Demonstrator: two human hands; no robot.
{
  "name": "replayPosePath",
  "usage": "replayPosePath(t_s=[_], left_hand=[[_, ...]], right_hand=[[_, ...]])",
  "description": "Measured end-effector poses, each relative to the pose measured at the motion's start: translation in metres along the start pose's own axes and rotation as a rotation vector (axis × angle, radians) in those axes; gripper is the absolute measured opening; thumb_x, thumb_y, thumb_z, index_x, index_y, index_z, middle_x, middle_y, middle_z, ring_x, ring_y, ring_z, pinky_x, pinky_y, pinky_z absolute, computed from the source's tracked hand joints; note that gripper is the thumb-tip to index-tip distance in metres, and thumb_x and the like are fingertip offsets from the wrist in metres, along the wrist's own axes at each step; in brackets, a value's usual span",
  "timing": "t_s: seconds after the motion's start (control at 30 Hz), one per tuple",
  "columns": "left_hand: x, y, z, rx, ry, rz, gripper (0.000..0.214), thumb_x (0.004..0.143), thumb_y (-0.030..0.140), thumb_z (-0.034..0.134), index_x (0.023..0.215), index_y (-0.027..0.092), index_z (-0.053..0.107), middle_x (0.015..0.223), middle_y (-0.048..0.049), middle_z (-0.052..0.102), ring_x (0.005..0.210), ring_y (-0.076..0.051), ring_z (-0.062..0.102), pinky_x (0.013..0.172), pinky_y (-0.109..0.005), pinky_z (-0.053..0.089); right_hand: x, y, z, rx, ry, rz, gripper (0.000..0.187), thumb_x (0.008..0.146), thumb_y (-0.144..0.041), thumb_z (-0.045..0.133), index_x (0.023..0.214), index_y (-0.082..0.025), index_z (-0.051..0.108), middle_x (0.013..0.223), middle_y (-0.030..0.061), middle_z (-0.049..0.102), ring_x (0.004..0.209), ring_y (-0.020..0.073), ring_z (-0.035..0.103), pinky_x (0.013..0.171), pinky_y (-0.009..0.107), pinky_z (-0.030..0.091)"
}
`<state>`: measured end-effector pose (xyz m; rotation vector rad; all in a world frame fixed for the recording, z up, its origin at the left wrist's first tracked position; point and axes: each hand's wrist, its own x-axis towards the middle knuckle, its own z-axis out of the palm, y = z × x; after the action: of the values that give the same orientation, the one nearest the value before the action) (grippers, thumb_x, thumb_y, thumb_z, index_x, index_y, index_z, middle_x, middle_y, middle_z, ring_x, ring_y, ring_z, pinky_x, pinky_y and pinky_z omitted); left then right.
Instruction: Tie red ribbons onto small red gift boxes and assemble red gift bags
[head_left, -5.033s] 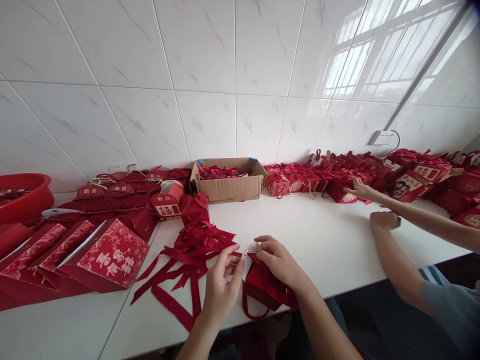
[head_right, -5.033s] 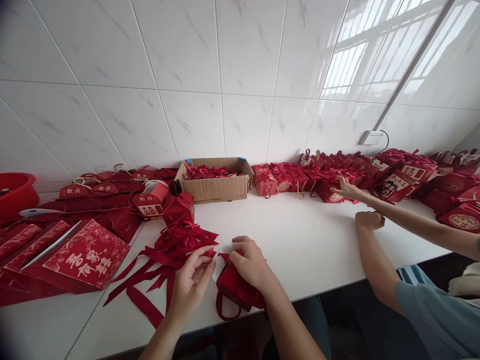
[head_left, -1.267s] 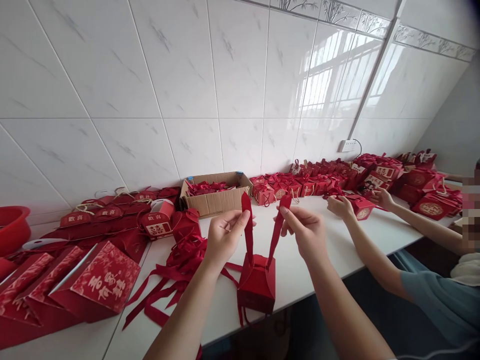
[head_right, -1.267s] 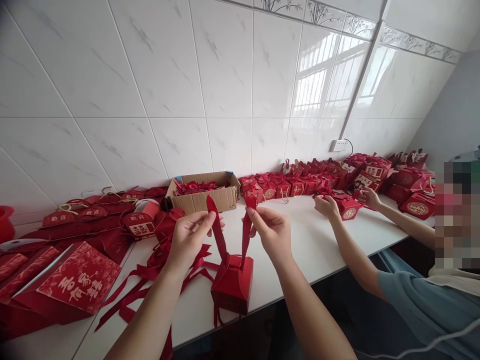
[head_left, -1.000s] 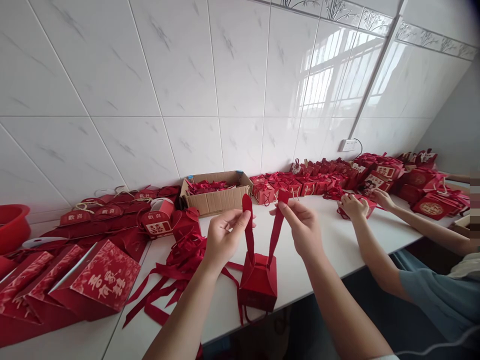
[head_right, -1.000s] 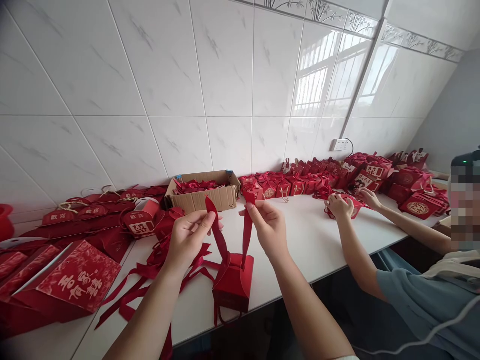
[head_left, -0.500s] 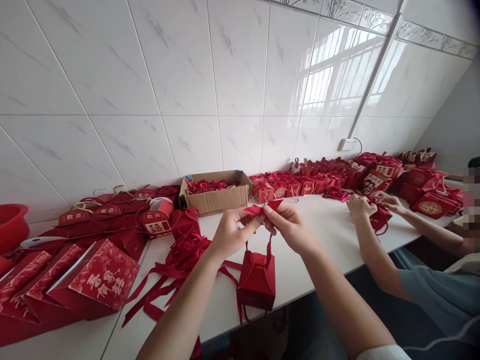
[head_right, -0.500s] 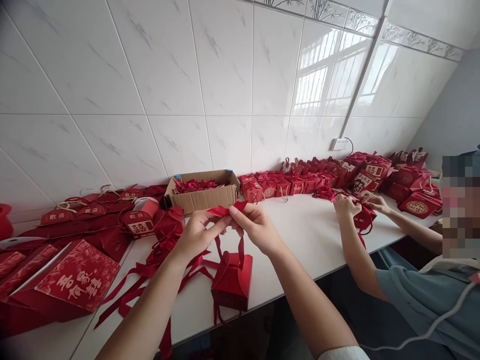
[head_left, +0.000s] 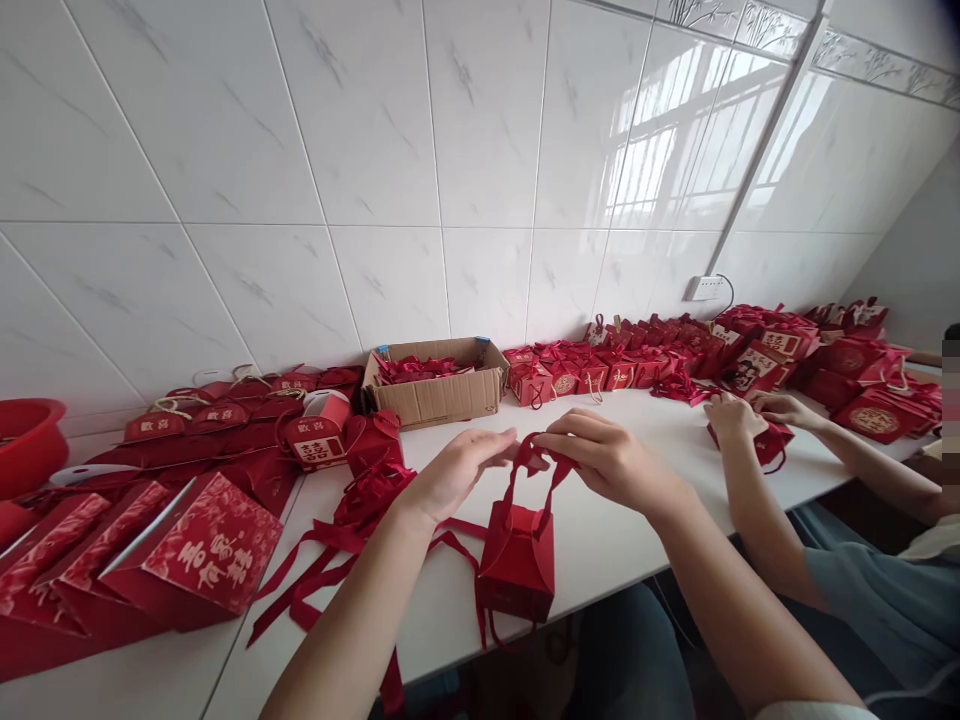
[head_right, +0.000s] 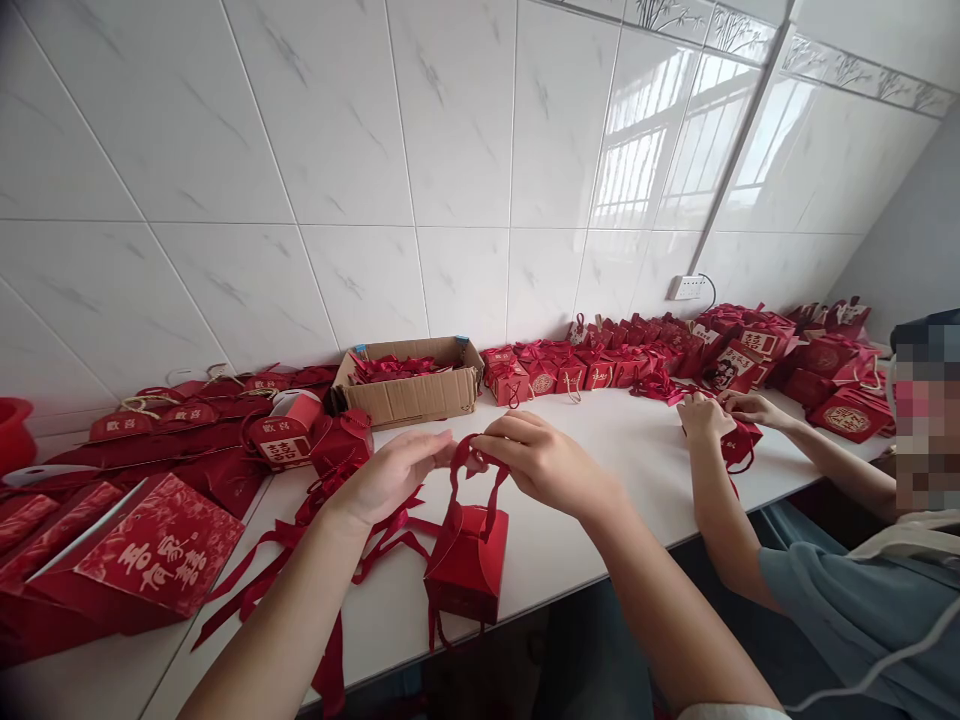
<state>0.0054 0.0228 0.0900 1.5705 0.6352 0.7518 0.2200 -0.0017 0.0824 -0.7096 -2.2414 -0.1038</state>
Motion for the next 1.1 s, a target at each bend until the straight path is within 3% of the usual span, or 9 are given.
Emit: replayPosePath(t_s=[0.13,0.27,0.37,0.47,0.57,0.7,0.8,0.97,1.1], left_hand=[[-0.008,0.001,0.007,0.476,0.234,0.173,0.037,0.091,0.045,0.047,0.086,0.021,0.075,0.091,-0.0066,0.074,0.099,-0.029,0.065,0.095,-0.043,0.043],[-0.035,-0.017,-0.008,0.980,0.522,0.261,0.026,0.089,0.041,0.052,0.100,0.028,0.073,0.112,-0.0050,0.072,0.113,-0.031,0.060,0.109,-0.054,0.022],[-0.076,-0.053,-0.044,1.047,0.650,0.100,0.031,0.086,0.045,0.051,0.101,0.028,0.072,0.114,-0.0066,0.071,0.111,-0.032,0.062,0.106,-0.051,0.030],[-0.122,-0.096,-0.079,0.967,0.705,-0.288,0.038,0.081,0.051,0.049,0.096,0.026,0.073,0.103,-0.0083,0.075,0.098,-0.034,0.067,0.093,-0.047,0.045],[-0.144,-0.125,-0.086,0.832,0.647,-0.524,0.041,0.079,0.056,0.049,0.095,0.025,0.071,0.105,-0.0076,0.074,0.102,-0.035,0.066,0.090,-0.047,0.048],[-0.119,-0.130,-0.052,0.915,0.734,-0.257,0.026,0.076,0.048,0.057,0.075,0.023,0.064,0.130,-0.0095,0.060,0.131,-0.039,0.043,0.105,-0.056,0.034],[-0.085,-0.124,-0.024,0.721,0.602,-0.019,0.017,0.083,0.040,0.055,0.084,0.023,0.059,0.132,-0.0094,0.055,0.132,-0.031,0.042,0.111,-0.050,0.031],[-0.053,-0.124,-0.002,0.316,0.381,-0.091,0.020,0.084,0.035,0.058,0.099,0.022,0.057,0.116,-0.0087,0.059,0.113,-0.024,0.057,0.102,-0.039,0.044],[-0.051,-0.129,0.005,0.277,0.392,-0.119,0.021,0.083,0.034,0.058,0.099,0.021,0.055,0.110,-0.0075,0.060,0.106,-0.022,0.059,0.096,-0.036,0.047]], right_hand=[[-0.001,0.000,0.008,0.117,0.144,0.097,0.029,0.094,-0.019,0.047,0.113,-0.026,0.069,0.101,0.0097,0.069,0.089,0.0208,0.065,0.076,0.036,0.054],[-0.042,-0.002,0.018,0.242,0.409,0.447,0.023,0.093,-0.027,0.053,0.105,-0.026,0.073,0.099,0.0079,0.070,0.088,0.0219,0.066,0.073,0.035,0.053],[-0.109,-0.005,0.025,0.296,0.415,0.774,0.023,0.088,-0.037,0.060,0.097,-0.024,0.076,0.080,0.0052,0.070,0.077,0.0222,0.065,0.067,0.033,0.052],[-0.182,-0.009,0.039,0.360,0.399,1.124,0.032,0.079,-0.050,0.066,0.088,-0.021,0.078,0.074,0.0070,0.072,0.072,0.0264,0.067,0.064,0.036,0.054],[-0.219,-0.016,0.056,0.390,0.332,1.236,0.037,0.076,-0.053,0.067,0.091,-0.021,0.077,0.089,0.0099,0.073,0.083,0.0302,0.068,0.072,0.040,0.056],[-0.198,-0.025,0.068,0.091,0.494,1.122,0.037,0.079,-0.047,0.066,0.108,-0.024,0.069,0.115,0.0110,0.064,0.105,0.0299,0.061,0.086,0.045,0.053],[-0.157,-0.030,0.074,0.173,0.458,0.987,0.026,0.086,-0.042,0.060,0.103,-0.023,0.067,0.110,0.0109,0.065,0.102,0.0267,0.061,0.087,0.043,0.053],[-0.112,-0.039,0.095,0.549,0.189,0.970,0.024,0.088,-0.044,0.058,0.094,-0.021,0.058,0.092,0.0062,0.063,0.079,0.0178,0.062,0.072,0.031,0.053],[-0.105,-0.040,0.111,0.805,0.195,1.075,0.031,0.088,-0.051,0.055,0.084,-0.021,0.047,0.076,-0.0022,0.050,0.060,0.0106,0.049,0.055,0.024,0.043]])
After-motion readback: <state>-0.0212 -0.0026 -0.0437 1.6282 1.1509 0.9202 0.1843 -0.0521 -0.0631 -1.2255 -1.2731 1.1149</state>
